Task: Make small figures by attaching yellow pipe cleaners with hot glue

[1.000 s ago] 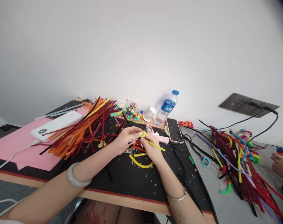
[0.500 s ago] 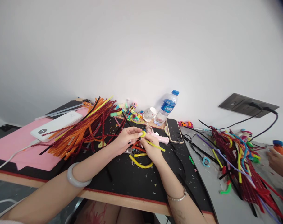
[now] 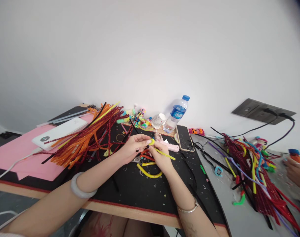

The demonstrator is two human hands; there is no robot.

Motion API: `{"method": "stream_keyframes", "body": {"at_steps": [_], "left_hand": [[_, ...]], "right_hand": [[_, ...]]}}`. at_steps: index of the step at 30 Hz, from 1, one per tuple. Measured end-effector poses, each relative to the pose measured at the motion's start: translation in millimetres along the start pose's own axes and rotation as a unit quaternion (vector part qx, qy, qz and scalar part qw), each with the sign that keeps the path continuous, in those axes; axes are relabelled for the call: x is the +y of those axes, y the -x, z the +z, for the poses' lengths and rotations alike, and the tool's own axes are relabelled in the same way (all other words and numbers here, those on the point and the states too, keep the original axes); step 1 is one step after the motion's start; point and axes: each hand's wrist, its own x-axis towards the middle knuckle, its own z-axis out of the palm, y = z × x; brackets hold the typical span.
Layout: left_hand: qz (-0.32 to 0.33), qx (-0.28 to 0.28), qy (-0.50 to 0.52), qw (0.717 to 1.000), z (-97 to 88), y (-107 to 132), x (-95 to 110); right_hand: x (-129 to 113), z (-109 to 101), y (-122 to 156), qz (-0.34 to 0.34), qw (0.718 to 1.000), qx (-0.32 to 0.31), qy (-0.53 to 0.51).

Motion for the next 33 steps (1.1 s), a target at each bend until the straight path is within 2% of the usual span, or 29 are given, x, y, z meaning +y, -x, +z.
{"method": "stream_keyframes", "body": {"at_steps": [6,15,22,25,29,33], "left_hand": [[0.017,0.003,0.011,1.000,1.5,0.0,-0.5],[0.053,0.045,0.013,0.997,-2.5,-3.1,-1.1],[0.085,0.068,-0.076,0.991,-1.6,-1.7,0.6],[0.116,0.044,-0.132,0.983,-1.3,-1.3,2.4],[0.149,-0.024,-0.176,0.973,-0.9,-1.5,4.7],[0.117,-0.059,-0.214,0.968,-2.2,-2.3,2.9]], "right_hand": [[-1.3,-0.1,0.3,0.012,1.000,0.002,-0.012],[2.3,-1.2,-1.0,0.020,0.998,0.015,-0.062],[2.1,-5.0,-0.5,0.013,0.994,0.031,-0.100],[3.4,-7.8,-1.4,0.014,0.988,0.036,-0.148],[6.0,-12.4,-2.4,0.013,0.973,0.023,-0.231],[7.7,-16.6,-2.8,0.017,0.960,-0.009,-0.280]]}}
